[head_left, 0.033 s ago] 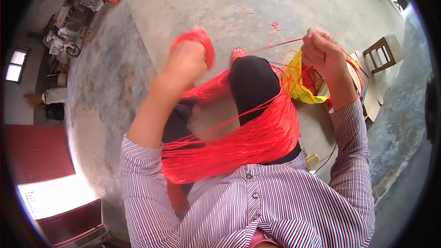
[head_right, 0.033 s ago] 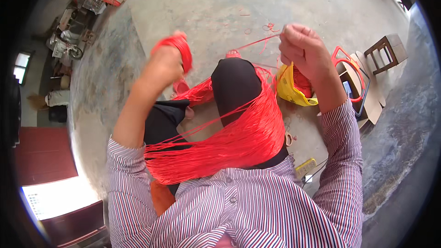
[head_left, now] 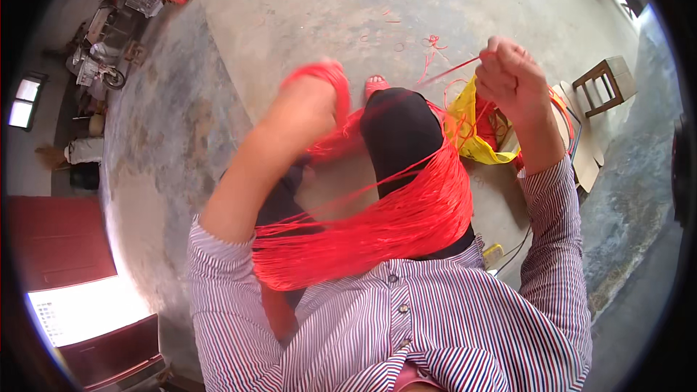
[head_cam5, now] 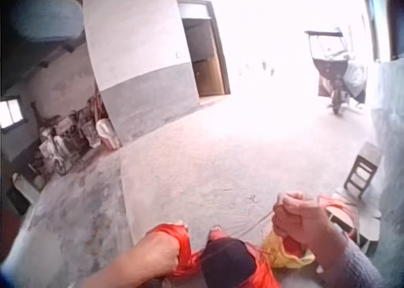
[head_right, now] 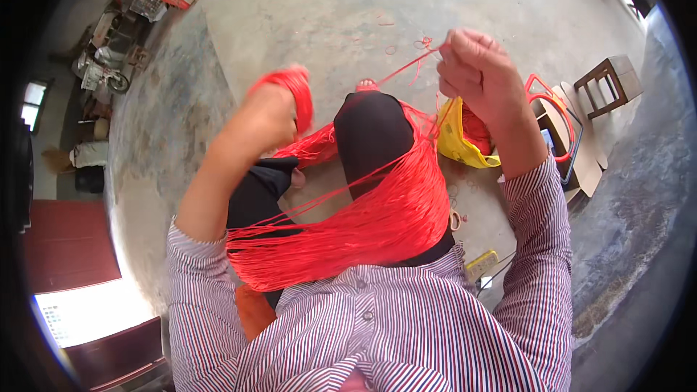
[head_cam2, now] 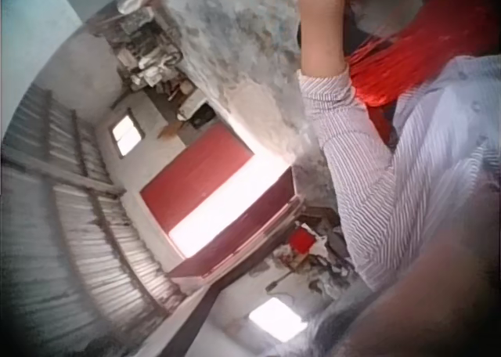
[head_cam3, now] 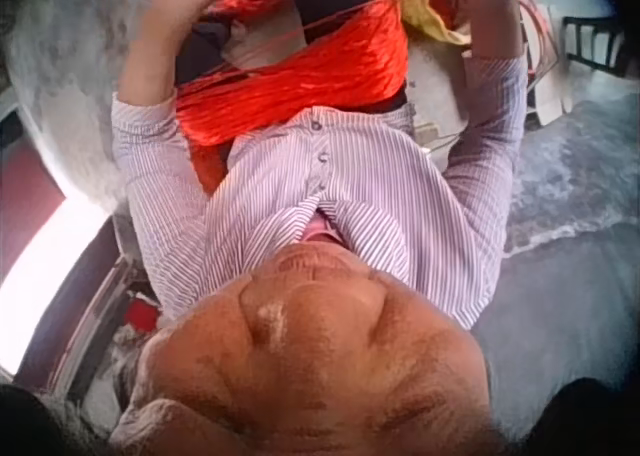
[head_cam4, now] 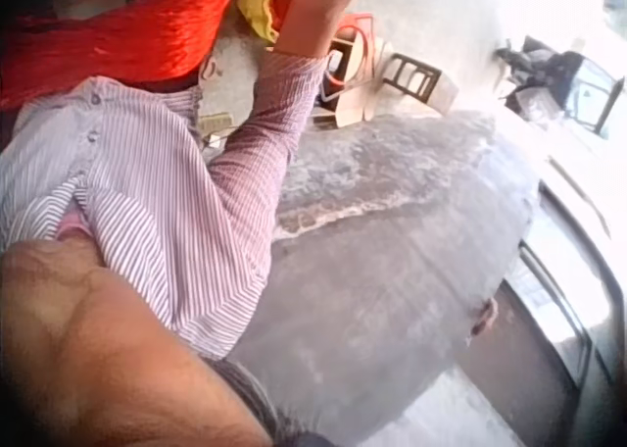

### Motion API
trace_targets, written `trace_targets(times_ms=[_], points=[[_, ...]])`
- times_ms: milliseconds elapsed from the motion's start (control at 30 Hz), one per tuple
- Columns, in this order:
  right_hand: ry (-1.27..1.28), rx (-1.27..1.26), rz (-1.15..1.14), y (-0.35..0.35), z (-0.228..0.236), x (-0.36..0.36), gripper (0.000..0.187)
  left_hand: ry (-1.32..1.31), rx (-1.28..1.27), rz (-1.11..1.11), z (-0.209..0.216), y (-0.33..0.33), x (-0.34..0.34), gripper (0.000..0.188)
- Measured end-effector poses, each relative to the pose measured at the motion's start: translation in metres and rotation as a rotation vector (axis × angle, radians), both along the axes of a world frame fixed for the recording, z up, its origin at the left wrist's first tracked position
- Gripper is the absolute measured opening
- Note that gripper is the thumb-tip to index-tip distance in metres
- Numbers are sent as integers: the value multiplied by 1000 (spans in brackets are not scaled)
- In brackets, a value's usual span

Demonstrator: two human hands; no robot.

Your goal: The person winds red plastic fiber into a ball by hand.

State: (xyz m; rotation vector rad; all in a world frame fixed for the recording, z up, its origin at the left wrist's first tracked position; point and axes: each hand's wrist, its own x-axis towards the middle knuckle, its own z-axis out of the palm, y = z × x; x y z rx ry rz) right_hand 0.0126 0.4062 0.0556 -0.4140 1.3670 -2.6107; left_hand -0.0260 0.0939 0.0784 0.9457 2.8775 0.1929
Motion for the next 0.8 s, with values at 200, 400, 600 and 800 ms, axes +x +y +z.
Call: trace_targets(times_ms=[200, 400, 600, 800], points=[[123, -128, 174, -60, 29, -32, 23, -738, 284, -489, 68, -10, 81, 60], [-3, 286, 434, -162, 42, -9, 22, -935, 1201, -648, 69, -90, 68, 72], [85, 458, 446, -189, 60, -22, 32, -1012, 1335, 54, 54, -148, 98, 99], [63, 726, 178, -221, 22, -59, 35, -1226, 1264, 4, 50, -165, 138, 76]])
